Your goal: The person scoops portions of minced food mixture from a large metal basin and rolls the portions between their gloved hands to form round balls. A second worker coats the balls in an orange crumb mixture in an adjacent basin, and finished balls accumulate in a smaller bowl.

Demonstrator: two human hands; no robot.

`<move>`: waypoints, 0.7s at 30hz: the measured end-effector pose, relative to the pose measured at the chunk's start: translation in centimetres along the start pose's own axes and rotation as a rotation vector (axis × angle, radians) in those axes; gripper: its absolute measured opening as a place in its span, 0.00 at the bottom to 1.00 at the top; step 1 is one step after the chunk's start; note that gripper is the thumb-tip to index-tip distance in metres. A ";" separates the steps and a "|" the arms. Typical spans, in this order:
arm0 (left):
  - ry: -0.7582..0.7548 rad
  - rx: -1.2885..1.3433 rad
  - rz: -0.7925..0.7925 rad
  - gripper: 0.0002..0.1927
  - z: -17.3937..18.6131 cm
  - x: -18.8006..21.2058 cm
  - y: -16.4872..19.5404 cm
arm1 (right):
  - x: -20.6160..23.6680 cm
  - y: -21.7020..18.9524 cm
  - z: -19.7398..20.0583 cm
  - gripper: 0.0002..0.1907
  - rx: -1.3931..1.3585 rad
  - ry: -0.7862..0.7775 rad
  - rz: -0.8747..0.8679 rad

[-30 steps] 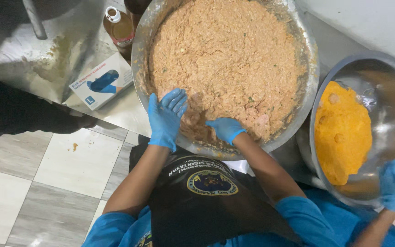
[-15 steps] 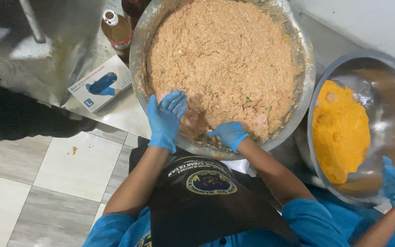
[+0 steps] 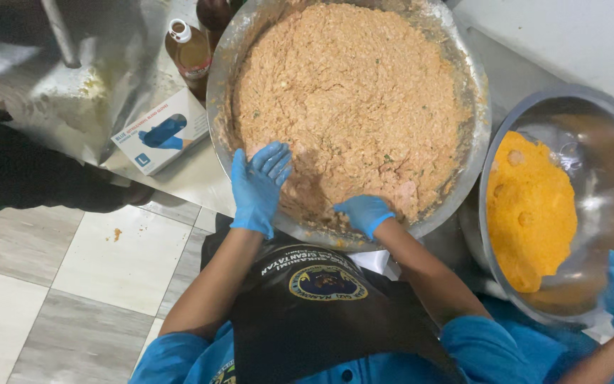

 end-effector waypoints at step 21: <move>0.010 -0.022 0.054 0.41 0.0 -0.8 -1.1 | -1.2 1.2 -0.1 0.30 -0.005 -0.104 -0.068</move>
Point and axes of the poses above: each hand's wrist, its own x-axis away from the middle knuckle, its own z-axis out of the back of the hand, y = z × x, the point moved 8 cm from there along -x, towards the middle knuckle, and after that the axes turned 1 degree about -z, right-handed, at the moved point
